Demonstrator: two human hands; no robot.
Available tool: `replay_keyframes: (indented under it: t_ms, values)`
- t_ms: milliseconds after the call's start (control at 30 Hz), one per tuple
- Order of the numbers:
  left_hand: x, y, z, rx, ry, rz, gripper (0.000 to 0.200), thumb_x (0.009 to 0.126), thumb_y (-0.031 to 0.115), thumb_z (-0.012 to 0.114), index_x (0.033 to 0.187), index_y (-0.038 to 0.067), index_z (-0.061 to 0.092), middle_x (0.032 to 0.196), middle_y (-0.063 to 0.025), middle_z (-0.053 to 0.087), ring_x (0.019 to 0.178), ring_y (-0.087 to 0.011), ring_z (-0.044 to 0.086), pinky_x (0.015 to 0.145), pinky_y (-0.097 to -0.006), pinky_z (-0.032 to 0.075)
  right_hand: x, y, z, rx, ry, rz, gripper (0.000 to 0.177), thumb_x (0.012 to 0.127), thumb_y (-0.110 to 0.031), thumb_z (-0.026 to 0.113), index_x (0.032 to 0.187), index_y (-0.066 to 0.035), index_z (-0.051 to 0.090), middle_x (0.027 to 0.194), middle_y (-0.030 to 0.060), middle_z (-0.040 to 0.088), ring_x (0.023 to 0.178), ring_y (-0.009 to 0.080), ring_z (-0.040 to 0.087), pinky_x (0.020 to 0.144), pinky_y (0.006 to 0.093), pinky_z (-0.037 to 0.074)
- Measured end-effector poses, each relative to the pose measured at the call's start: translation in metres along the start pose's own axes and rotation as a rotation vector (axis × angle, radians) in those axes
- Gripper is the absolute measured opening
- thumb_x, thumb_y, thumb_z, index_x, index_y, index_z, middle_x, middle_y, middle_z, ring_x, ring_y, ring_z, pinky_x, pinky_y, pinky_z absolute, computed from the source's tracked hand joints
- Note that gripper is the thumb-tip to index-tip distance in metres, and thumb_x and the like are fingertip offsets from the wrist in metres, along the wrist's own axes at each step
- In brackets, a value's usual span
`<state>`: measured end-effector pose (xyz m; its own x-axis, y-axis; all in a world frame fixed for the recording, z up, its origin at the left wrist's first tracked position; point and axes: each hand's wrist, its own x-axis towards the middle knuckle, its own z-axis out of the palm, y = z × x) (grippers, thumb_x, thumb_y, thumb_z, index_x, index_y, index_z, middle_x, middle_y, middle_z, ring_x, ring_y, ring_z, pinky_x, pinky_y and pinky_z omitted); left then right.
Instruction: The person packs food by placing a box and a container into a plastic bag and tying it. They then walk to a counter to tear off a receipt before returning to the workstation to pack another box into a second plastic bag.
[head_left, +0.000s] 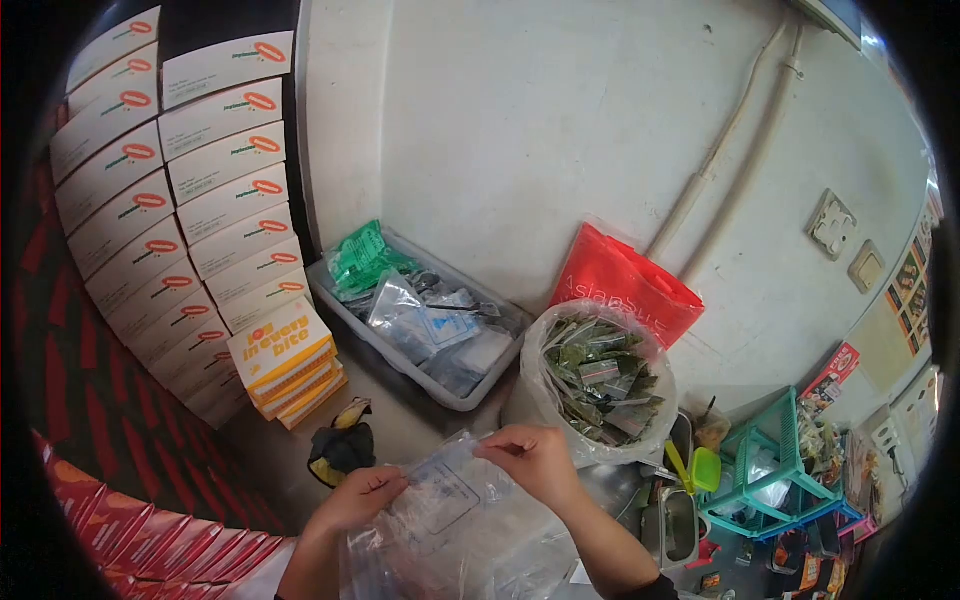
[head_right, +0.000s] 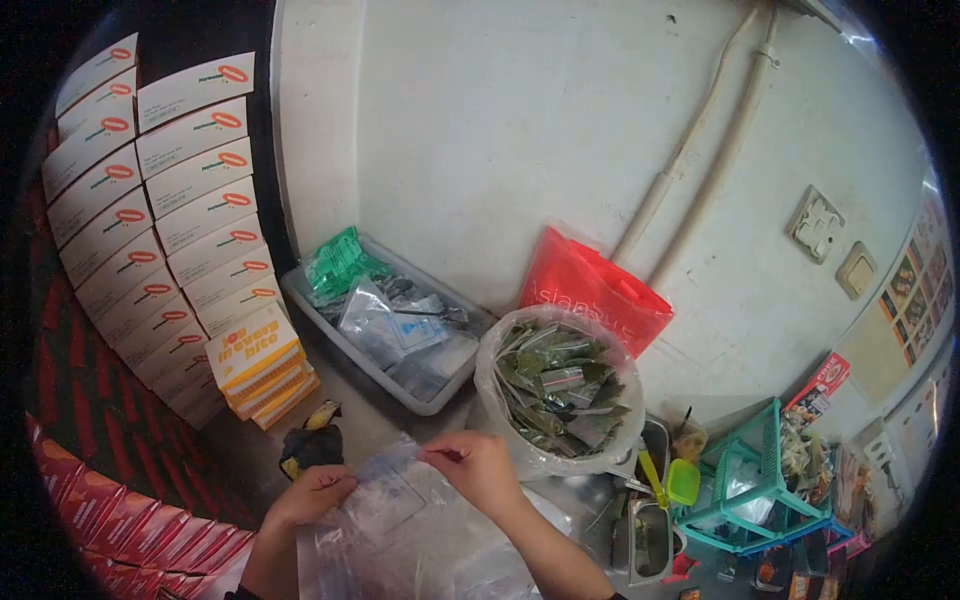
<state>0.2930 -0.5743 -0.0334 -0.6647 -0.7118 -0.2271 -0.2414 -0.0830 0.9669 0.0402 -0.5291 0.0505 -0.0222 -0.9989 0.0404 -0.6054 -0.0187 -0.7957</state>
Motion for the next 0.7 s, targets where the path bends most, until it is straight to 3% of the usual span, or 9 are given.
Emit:
replay_keyframes:
  t_ms: [67, 100, 167, 200, 267, 400, 500, 600, 700]
  values:
    - [-0.007, 0.007, 0.007, 0.009, 0.061, -0.006, 0.019, 0.091, 0.017, 0.05, 0.09, 0.0, 0.058, 0.071, 0.0026, 0.05, 0.068, -0.0054, 0.043, 0.059, -0.0221, 0.038, -0.005, 0.01, 0.008, 0.417, 0.058, -0.084, 0.013, 0.082, -0.003, 0.061, 0.094, 0.002, 0.064, 0.084, 0.0049, 0.066, 0.075, 0.0104, 0.061, 0.065, 0.0216, 0.048]
    - [-0.011, 0.012, 0.009, 0.018, 0.122, -0.014, 0.022, 0.092, 0.019, 0.048, 0.087, 0.0, 0.058, 0.067, 0.0032, 0.047, 0.066, -0.0057, 0.04, 0.057, -0.0222, 0.036, -0.004, 0.011, 0.007, 0.417, 0.059, -0.084, 0.013, 0.082, -0.003, 0.061, 0.094, 0.002, 0.064, 0.084, 0.0049, 0.066, 0.075, 0.0104, 0.061, 0.065, 0.0216, 0.048]
    - [-0.017, 0.014, 0.01, 0.043, 0.115, 0.019, 0.021, 0.092, 0.018, 0.048, 0.089, 0.0, 0.058, 0.068, 0.0032, 0.048, 0.066, -0.0056, 0.04, 0.058, -0.022, 0.036, -0.004, 0.014, -0.003, 0.612, -0.138, -0.091, 0.017, 0.082, -0.003, 0.06, 0.099, 0.0, 0.062, 0.087, 0.0055, 0.065, 0.076, 0.0116, 0.062, 0.064, 0.0204, 0.048]
    - [-0.019, 0.015, 0.011, 0.068, 0.107, 0.051, 0.021, 0.092, 0.018, 0.048, 0.091, 0.0, 0.058, 0.069, 0.0032, 0.049, 0.066, -0.0056, 0.041, 0.059, -0.0219, 0.037, -0.004, 0.015, -0.007, 0.612, -0.137, -0.09, 0.017, 0.082, -0.003, 0.06, 0.099, 0.0, 0.062, 0.087, 0.0055, 0.065, 0.076, 0.0116, 0.062, 0.064, 0.0204, 0.048]
    - [-0.022, 0.019, 0.01, 0.061, 0.073, 0.05, 0.021, 0.092, 0.018, 0.048, 0.093, 0.0, 0.058, 0.07, 0.0033, 0.049, 0.066, -0.0056, 0.041, 0.059, -0.0219, 0.037, -0.004, 0.015, -0.014, 0.753, -0.329, 0.106, 0.019, 0.081, -0.002, 0.06, 0.101, 0.0, 0.062, 0.087, 0.006, 0.065, 0.077, 0.0126, 0.063, 0.064, 0.0206, 0.048]
    - [-0.025, 0.015, 0.008, -0.025, -0.014, 0.097, 0.022, 0.092, 0.018, 0.047, 0.098, 0.0, 0.058, 0.071, 0.0036, 0.05, 0.066, -0.0055, 0.042, 0.06, -0.0218, 0.038, -0.007, 0.011, -0.02, 0.813, -0.406, 0.214, 0.019, 0.08, 0.0, 0.061, 0.099, 0.001, 0.061, 0.087, 0.0074, 0.065, 0.077, 0.0124, 0.063, 0.065, 0.0212, 0.049]
    - [-0.025, 0.011, 0.008, -0.067, 0.021, -0.026, 0.017, 0.089, 0.013, 0.051, 0.099, 0.0, 0.058, 0.075, 0.0035, 0.054, 0.071, -0.004, 0.046, 0.063, -0.0202, 0.04, -0.007, 0.014, -0.02, 0.798, -0.432, 0.125, 0.022, 0.078, 0.001, 0.063, 0.1, 0.002, 0.06, 0.085, 0.0087, 0.065, 0.076, 0.013, 0.063, 0.064, 0.0214, 0.049]
    - [-0.026, 0.018, 0.012, -0.246, 0.006, 0.063, 0.016, 0.085, 0.007, 0.058, 0.099, 0.0, 0.059, 0.081, 0.0019, 0.06, 0.076, -0.0031, 0.051, 0.068, -0.0189, 0.042, -0.009, 0.012, -0.021, 0.84, -0.462, 0.026, 0.022, 0.076, 0.002, 0.064, 0.097, 0.002, 0.059, 0.082, 0.0097, 0.064, 0.074, 0.014, 0.063, 0.064, 0.0222, 0.049]
    - [-0.031, 0.036, 0.015, -0.066, 0.038, 0.078, 0.018, 0.08, 0.002, 0.062, 0.098, 0.0, 0.06, 0.085, -0.0004, 0.064, 0.08, -0.0037, 0.054, 0.071, -0.0193, 0.043, -0.012, 0.022, -0.012, 0.986, -0.49, 0.107, 0.022, 0.074, 0.007, 0.063, 0.094, 0.0, 0.058, 0.077, 0.0084, 0.061, 0.071, 0.0138, 0.061, 0.063, 0.0229, 0.049]
